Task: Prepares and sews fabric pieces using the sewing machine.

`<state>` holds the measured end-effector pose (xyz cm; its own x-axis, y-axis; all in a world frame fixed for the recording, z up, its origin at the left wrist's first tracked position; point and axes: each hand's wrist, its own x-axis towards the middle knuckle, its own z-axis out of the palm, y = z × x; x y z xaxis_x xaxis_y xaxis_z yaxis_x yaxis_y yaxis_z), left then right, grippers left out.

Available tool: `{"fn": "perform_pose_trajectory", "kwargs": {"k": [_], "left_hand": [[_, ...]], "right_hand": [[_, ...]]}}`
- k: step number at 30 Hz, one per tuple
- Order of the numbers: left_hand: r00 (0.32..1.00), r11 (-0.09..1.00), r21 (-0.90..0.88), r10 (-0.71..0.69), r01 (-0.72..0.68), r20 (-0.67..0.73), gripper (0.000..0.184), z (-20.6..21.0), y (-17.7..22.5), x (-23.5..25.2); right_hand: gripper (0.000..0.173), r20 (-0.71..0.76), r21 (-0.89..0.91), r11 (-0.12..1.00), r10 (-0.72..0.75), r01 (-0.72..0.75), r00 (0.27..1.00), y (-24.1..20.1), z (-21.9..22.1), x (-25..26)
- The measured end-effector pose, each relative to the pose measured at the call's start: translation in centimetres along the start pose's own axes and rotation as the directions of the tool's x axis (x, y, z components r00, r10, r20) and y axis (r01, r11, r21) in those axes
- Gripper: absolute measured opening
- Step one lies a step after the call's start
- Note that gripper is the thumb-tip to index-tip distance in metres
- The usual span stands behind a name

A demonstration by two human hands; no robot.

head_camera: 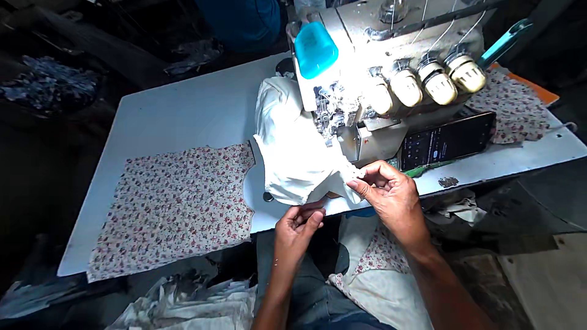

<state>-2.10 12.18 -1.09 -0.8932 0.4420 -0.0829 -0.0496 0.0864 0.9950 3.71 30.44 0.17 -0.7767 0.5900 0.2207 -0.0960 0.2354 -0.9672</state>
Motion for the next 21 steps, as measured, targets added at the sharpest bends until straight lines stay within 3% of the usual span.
{"fn": "perform_pose_trajectory", "kwargs": {"k": [2, 4, 6, 9, 13, 17, 19, 21], "left_hand": [[0.982, 0.995, -0.056, 0.067, -0.078, -0.174, 0.007, 1.1, 0.1, 0.4], [0.945, 0.983, -0.079, 0.137, -0.167, -0.297, 0.009, 0.7, 0.4, 0.8], [0.922, 0.971, -0.063, 0.196, -0.229, -0.334, 0.014, -0.5, 0.7, 0.9], [0.898, 0.957, -0.009, 0.270, -0.291, -0.348, 0.012, -1.0, 0.9, 0.5], [0.856, 0.927, -0.009, 0.343, -0.375, -0.386, 0.035, -0.5, 0.8, 0.4], [0.832, 0.899, 0.133, 0.437, -0.417, -0.342, 0.016, -0.1, -0.2, -0.1], [0.836, 0.889, 0.192, 0.456, -0.415, -0.305, 0.026, -0.2, -0.5, -0.3], [0.845, 0.890, 0.193, 0.454, -0.414, -0.284, 0.024, 0.0, -0.4, -0.5]], "right_hand": [[0.018, 0.002, 0.034, 0.999, 0.002, -0.002, 1.000, 0.0, -0.1, -0.2], [0.020, 0.009, 0.050, 0.999, 0.003, -0.003, 1.000, 0.1, -0.2, -0.5], [0.022, 0.018, 0.049, 0.999, 0.009, -0.010, 1.000, 0.1, -0.2, -0.9], [0.024, 0.049, 0.048, 0.999, 0.020, -0.022, 0.999, 0.0, 0.0, -1.1], [0.023, 0.065, 0.110, 0.993, 0.028, -0.035, 0.997, -0.2, 0.2, -1.2], [0.020, 0.077, 0.123, 0.991, 0.052, -0.061, 0.996, -0.2, 0.1, -1.6], [0.019, 0.086, 0.118, 0.990, 0.072, -0.082, 0.994, -0.3, 0.1, -1.7], [0.016, 0.108, 0.106, 0.991, 0.067, -0.079, 0.992, -0.2, 0.1, -1.8]]}}
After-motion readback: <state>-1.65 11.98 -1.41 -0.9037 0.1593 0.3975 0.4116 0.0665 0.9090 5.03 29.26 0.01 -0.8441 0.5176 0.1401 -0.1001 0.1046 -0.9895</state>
